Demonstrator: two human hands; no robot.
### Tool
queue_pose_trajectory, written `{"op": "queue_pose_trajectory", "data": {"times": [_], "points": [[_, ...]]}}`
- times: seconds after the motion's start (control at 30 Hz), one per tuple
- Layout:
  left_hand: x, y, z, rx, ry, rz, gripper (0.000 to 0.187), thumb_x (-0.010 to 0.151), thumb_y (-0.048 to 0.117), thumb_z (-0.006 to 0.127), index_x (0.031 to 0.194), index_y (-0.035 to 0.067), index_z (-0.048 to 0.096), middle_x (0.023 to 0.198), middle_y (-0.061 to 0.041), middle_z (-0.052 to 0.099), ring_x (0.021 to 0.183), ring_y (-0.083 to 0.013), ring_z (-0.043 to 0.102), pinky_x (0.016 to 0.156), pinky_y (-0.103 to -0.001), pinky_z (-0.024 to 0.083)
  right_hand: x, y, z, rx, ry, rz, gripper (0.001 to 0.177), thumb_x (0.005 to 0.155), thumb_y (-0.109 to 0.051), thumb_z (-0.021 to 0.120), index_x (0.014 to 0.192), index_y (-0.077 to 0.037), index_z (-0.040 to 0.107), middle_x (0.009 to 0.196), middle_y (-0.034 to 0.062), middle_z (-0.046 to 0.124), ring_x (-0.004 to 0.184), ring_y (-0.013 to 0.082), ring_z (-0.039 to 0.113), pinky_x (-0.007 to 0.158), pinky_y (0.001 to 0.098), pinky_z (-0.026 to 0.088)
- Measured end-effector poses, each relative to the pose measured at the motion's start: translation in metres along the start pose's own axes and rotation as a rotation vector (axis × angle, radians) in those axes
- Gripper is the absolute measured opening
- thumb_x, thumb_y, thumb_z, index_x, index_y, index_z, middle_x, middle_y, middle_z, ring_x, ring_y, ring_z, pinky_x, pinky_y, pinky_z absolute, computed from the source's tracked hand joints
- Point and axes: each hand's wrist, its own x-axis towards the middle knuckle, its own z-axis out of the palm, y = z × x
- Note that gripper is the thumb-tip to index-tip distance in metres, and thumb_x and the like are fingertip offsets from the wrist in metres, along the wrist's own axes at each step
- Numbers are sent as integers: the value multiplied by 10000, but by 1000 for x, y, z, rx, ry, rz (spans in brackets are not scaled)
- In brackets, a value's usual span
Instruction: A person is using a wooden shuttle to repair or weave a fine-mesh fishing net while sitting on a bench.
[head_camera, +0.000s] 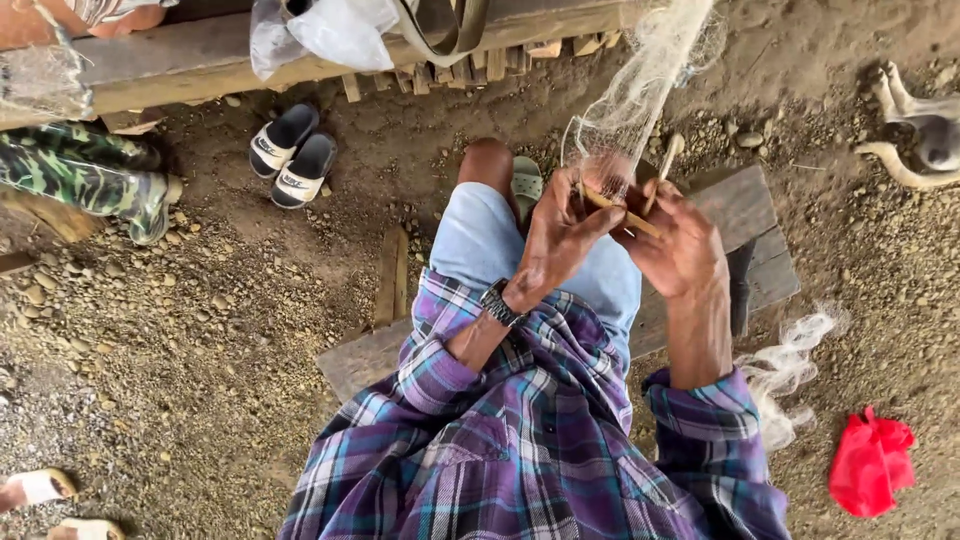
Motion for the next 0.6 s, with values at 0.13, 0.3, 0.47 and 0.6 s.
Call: {"op": "queue_pose_trajectory", "data": {"times": [0.13,0.3,0.47,0.6], "points": [[0,23,3,231,2,40,418,815,198,633,1122,23,410,991,-175,531,850,-216,559,836,-392,487,-2,-1,48,45,126,-16,420,708,-90,659,1061,-33,437,1058,165,462,932,305,460,873,490,363],[7,34,19,329,32,50,386,818,205,622,1101,18,438,954,-137,535,822,-193,547,823,-401,496,-14,-3,104,-268,205,-161,170,777,-138,647,829,-67,502,811,136,576,765,261,591,733,377,500],[9,30,18,308,42,34,391,802,220,643,1085,28,453,945,-143,550,830,-176,552,834,-384,483,-10,4,97,-654,265,-603,239,829,-221,631,910,-41,497,832,171,599,740,233,646,713,390,564],[10,23,17,299,36,23,394,793,229,656,1075,35,461,940,-148,559,835,-166,555,841,-374,476,-14,3,99,-720,245,-692,282,862,-228,581,958,6,455,866,186,561,707,255,628,665,453,571]]}}
